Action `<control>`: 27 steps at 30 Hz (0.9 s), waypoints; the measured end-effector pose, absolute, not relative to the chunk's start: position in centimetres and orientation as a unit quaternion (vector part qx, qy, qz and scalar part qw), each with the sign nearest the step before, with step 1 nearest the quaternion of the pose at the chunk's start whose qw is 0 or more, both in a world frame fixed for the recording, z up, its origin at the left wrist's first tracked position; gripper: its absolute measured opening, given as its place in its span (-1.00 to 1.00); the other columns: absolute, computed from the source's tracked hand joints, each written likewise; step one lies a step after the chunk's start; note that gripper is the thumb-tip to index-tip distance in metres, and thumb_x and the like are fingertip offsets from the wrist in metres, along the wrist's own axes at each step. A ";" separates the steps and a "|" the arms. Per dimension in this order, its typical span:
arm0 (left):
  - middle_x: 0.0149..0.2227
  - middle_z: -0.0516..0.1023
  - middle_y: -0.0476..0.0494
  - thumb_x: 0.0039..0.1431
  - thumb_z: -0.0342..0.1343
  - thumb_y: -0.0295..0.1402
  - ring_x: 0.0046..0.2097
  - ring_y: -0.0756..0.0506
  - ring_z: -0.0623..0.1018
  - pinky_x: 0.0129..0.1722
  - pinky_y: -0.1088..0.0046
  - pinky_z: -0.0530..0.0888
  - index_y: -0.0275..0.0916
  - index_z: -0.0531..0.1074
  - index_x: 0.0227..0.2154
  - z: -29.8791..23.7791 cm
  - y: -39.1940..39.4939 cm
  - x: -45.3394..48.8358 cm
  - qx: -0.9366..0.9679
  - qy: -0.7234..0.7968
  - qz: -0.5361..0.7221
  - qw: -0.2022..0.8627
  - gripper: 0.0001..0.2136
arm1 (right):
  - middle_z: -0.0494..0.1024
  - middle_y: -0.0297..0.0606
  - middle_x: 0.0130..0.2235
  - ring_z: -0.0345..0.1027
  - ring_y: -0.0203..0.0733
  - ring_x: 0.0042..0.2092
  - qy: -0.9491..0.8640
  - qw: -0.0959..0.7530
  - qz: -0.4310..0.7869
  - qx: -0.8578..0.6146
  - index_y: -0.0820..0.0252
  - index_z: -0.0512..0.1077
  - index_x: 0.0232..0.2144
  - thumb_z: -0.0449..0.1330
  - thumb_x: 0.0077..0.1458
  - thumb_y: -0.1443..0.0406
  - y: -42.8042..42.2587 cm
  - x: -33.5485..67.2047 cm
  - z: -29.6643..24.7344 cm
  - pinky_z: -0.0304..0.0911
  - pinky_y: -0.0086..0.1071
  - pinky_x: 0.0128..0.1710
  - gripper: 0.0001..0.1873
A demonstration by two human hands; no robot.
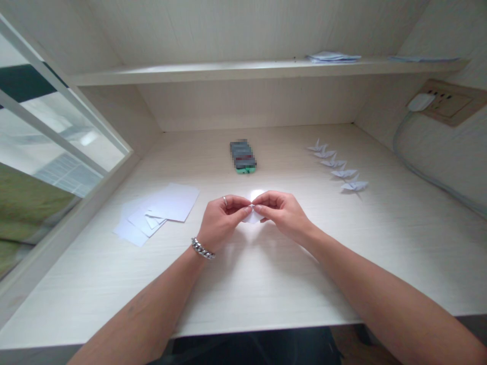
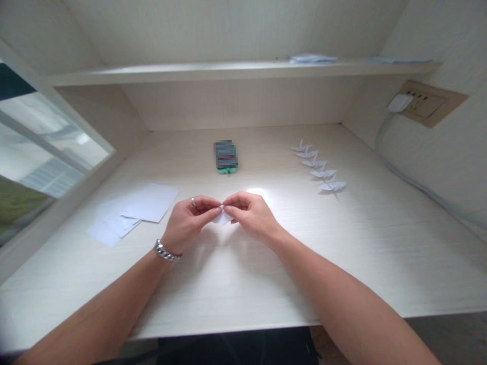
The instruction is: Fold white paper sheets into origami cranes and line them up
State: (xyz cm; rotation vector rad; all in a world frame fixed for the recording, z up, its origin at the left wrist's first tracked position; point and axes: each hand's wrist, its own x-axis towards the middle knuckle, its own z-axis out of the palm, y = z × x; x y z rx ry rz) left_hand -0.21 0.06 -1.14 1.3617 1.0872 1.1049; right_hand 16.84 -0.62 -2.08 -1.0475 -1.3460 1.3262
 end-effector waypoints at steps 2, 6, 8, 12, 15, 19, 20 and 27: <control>-0.40 0.63 -0.16 -0.13 0.36 -0.34 -0.37 -0.06 0.58 -0.32 0.43 0.51 -0.33 0.56 -0.42 -1.2 0.0 -0.2 0.573 0.451 0.460 0.506 -0.80 | 0.56 -0.28 -0.39 0.42 -0.26 -0.37 -0.544 0.470 0.545 -0.432 0.23 0.52 -0.36 0.30 -0.05 0.21 -0.6 16.8 -2.1 0.37 -0.39 -0.41 -0.79; -0.37 0.64 -0.16 -0.14 0.37 -0.34 -0.34 -0.08 0.60 -0.29 0.42 0.53 -0.31 0.54 -0.42 -1.4 0.0 -0.2 0.579 0.451 0.470 0.490 -0.80 | 0.57 -0.26 -0.39 0.42 -0.26 -0.37 -0.557 0.470 0.527 -0.437 0.23 0.52 -0.37 0.30 -0.05 0.21 -0.6 16.7 -2.1 0.36 -0.38 -0.40 -0.79; -0.38 0.64 -0.16 -0.15 0.38 -0.35 -0.34 -0.08 0.60 -0.31 0.43 0.53 -0.31 0.54 -0.43 -1.3 0.0 -0.2 0.571 0.449 0.475 0.497 -0.79 | 0.57 -0.27 -0.40 0.41 -0.26 -0.38 -0.564 0.472 0.522 -0.432 0.23 0.52 -0.38 0.31 -0.05 0.21 -0.6 16.7 -2.1 0.34 -0.38 -0.40 -0.80; -0.43 0.62 -0.12 -0.14 0.36 -0.37 -0.40 -0.05 0.58 -0.40 0.48 0.52 -0.33 0.54 -0.42 -1.2 0.0 -0.1 0.532 0.447 0.473 0.542 -0.81 | 0.56 -0.28 -0.41 0.41 -0.26 -0.38 -0.563 0.478 0.521 -0.427 0.23 0.52 -0.39 0.29 -0.04 0.23 -0.6 16.9 -2.2 0.32 -0.37 -0.38 -0.82; -0.44 0.62 -0.11 -0.16 0.37 -0.40 -0.41 -0.03 0.58 -0.42 0.50 0.52 -0.33 0.54 -0.42 -1.0 0.0 -0.1 0.522 0.446 0.473 0.552 -0.81 | 0.56 -0.27 -0.40 0.41 -0.25 -0.37 -0.570 0.477 0.514 -0.429 0.24 0.52 -0.38 0.28 -0.03 0.25 -0.6 16.9 -2.2 0.31 -0.35 -0.35 -0.84; -0.44 0.62 -0.11 -0.19 0.38 -0.42 -0.40 -0.03 0.58 -0.39 0.49 0.51 -0.33 0.54 -0.42 -1.0 0.0 -0.1 0.530 0.453 0.476 0.537 -0.79 | 0.57 -0.26 -0.39 0.41 -0.24 -0.35 -0.574 0.481 0.508 -0.426 0.22 0.52 -0.39 0.28 -0.04 0.26 -0.6 16.8 -2.1 0.30 -0.34 -0.32 -0.86; -0.44 0.62 -0.11 -0.20 0.38 -0.42 -0.41 -0.02 0.57 -0.39 0.49 0.51 -0.33 0.54 -0.42 -1.0 0.1 -0.1 0.527 0.453 0.476 0.539 -0.78 | 0.57 -0.26 -0.39 0.42 -0.24 -0.35 -0.575 0.484 0.505 -0.425 0.22 0.52 -0.38 0.28 -0.04 0.26 -0.7 16.8 -2.1 0.30 -0.34 -0.32 -0.85; -0.41 0.58 -0.09 -0.08 0.32 -0.29 -0.40 -0.03 0.55 -0.46 0.47 0.54 -0.32 0.55 -0.39 -1.2 0.3 -0.2 0.486 0.450 0.472 0.582 -0.78 | 0.58 -0.26 -0.37 0.43 -0.23 -0.33 -0.578 0.489 0.487 -0.435 0.20 0.51 -0.37 0.28 -0.03 0.27 -0.6 16.9 -2.0 0.30 -0.36 -0.31 -0.87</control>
